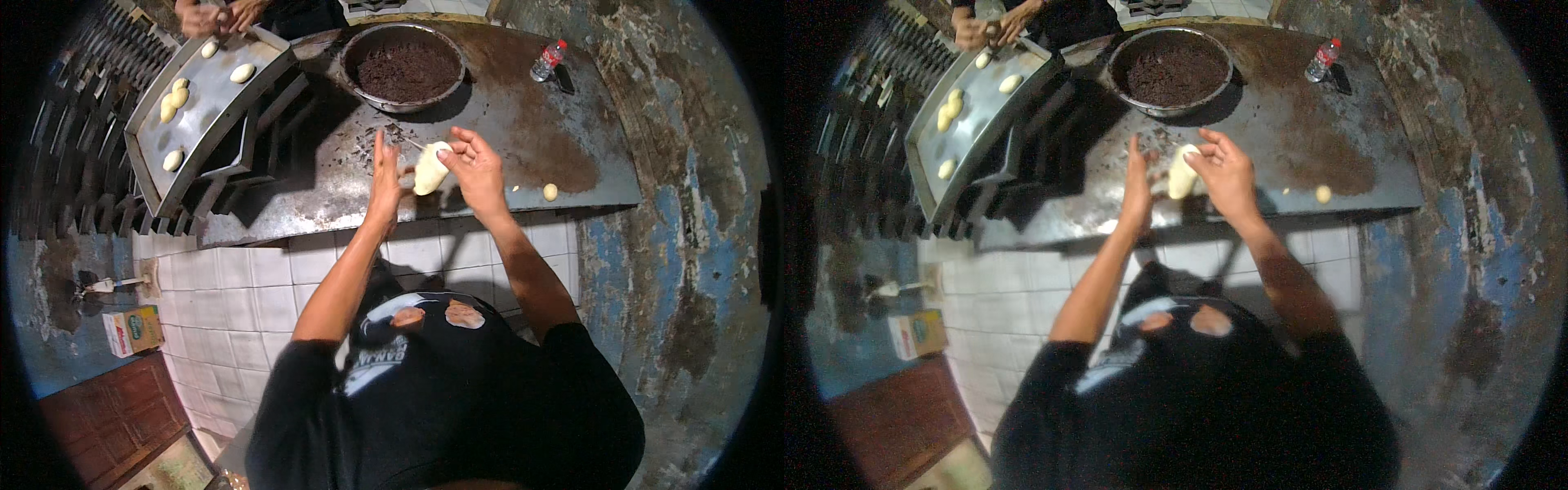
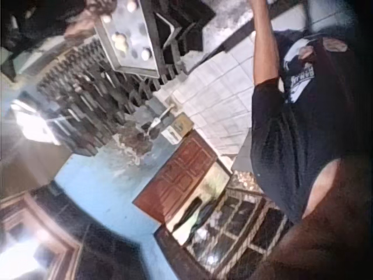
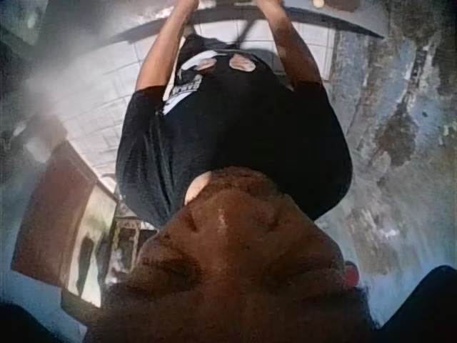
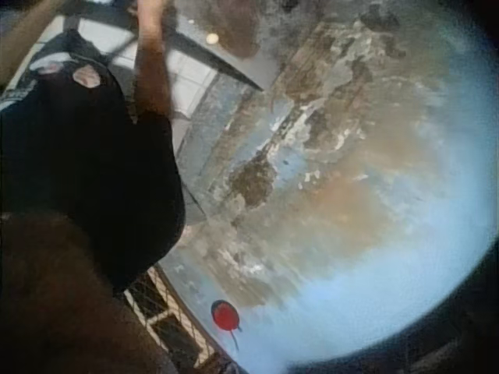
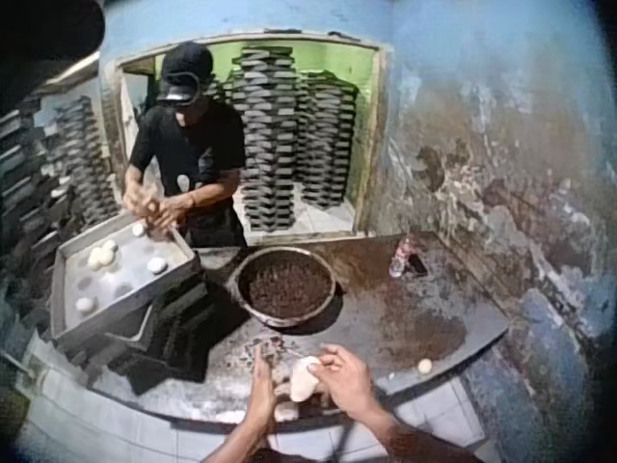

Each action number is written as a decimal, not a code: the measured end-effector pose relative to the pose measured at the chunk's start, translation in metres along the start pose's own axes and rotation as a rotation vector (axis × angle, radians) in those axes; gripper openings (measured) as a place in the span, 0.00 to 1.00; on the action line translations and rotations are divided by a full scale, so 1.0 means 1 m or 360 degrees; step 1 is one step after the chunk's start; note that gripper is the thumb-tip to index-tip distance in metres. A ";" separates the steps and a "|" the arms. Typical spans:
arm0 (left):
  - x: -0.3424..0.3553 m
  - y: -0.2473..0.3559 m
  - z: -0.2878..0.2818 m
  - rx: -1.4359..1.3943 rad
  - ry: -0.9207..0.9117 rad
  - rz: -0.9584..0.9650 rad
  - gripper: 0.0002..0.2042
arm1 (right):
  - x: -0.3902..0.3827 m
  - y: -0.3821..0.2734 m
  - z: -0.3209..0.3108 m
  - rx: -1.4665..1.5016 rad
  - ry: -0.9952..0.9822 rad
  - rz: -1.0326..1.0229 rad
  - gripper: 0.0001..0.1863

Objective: The person flattens pieces of dough by hand, uses a spoon to add dark filling from a bowl, seals the dough around the filling, and places the formed buns onto a metal tray.

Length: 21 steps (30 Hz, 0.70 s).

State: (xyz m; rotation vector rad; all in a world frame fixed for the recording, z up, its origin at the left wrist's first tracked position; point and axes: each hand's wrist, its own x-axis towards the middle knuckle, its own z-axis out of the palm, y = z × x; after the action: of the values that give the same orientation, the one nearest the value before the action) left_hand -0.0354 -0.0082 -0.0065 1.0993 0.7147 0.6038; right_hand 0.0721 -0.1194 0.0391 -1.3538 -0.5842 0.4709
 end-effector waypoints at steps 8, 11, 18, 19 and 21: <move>-0.026 -0.090 -0.068 0.0266 -0.0345 -0.0592 0.14 | 0.014 0.096 0.013 -0.0923 -0.0886 -0.0025 0.10; -0.006 -0.045 -0.062 0.0361 -0.0295 -0.0210 0.23 | 0.086 0.172 0.004 -0.1382 -0.0570 -0.0017 0.13; 0.084 0.003 -0.083 0.0411 -0.0121 -0.0062 0.38 | 0.130 0.271 0.020 -0.2439 -0.1125 -0.0122 0.17; 0.098 0.004 -0.093 0.0382 -0.0137 -0.0186 0.29 | 0.131 0.266 0.019 -0.2307 -0.1217 -0.0005 0.16; 0.120 0.015 -0.100 0.0469 -0.0111 -0.0135 0.25 | 0.139 0.230 0.020 -0.2036 -0.1352 0.0235 0.12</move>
State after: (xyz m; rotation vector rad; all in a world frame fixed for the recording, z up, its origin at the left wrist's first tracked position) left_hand -0.0380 0.1438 -0.0456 1.3477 0.8022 0.3934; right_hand 0.1705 0.0200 -0.1692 -2.4078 -1.6683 0.8628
